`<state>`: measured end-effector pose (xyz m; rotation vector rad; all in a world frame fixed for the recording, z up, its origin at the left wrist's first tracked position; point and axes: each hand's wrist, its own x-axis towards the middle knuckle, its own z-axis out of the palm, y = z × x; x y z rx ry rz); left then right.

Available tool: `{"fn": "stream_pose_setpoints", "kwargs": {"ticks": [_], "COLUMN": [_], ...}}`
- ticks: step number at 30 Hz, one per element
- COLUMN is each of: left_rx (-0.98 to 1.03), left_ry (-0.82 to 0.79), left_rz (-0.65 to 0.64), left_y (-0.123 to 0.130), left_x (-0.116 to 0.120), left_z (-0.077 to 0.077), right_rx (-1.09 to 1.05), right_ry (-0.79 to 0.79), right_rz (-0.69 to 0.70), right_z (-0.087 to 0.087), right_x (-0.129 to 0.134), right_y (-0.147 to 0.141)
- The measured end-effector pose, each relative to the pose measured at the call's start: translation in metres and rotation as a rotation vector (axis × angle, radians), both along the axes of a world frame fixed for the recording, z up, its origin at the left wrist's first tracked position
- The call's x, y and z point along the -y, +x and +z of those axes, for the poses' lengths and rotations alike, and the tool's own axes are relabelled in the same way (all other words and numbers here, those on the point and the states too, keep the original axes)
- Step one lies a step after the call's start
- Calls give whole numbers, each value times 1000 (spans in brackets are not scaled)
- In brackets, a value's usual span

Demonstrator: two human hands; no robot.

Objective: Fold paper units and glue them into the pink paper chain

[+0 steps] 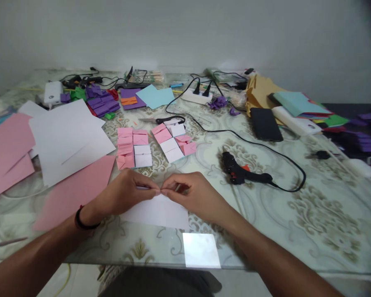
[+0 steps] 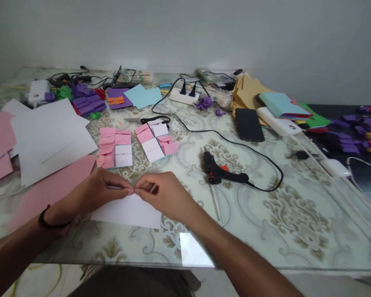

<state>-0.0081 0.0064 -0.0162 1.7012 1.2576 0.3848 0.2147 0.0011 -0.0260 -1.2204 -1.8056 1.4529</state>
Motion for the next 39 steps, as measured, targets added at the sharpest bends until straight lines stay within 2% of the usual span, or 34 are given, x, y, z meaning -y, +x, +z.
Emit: {"fn": "stream_pose_setpoints", "kwargs": {"ticks": [4,8,11,14,17,19,22,26,29,33,39], "left_rx": [28,56,80,81,62,61,91,169,165,138,101], "left_ry": [-38,-54,-30,-15,1,-8,-7,62,116,107,104], "left_rz": [10,36,132,210,126,55,37,32,4,-2,48], "left_y": [-2,-14,-25,-30,-23,-14,-2,5,5,2,-22], "left_x": [-1,-7,-13,-16,-12,-6,0,3,3,2,-15], "left_z": [5,15,20,19,16,14,11,9,8,10,18], "right_rx": [18,65,109,97,23,23,68,99,83,61,88], "right_ry": [28,38,102,175,191,144,112,212,286,340,256], "right_rz": [8,24,-34,-154,-182,-91,34,105,108,103,-17], "right_z": [2,11,18,20,18,16,11,7,6,8,17], "right_x": [-2,-11,-22,-29,-25,-17,-6,0,1,2,-11], "right_y": [3,20,38,48,39,26,10,4,4,4,24]}}
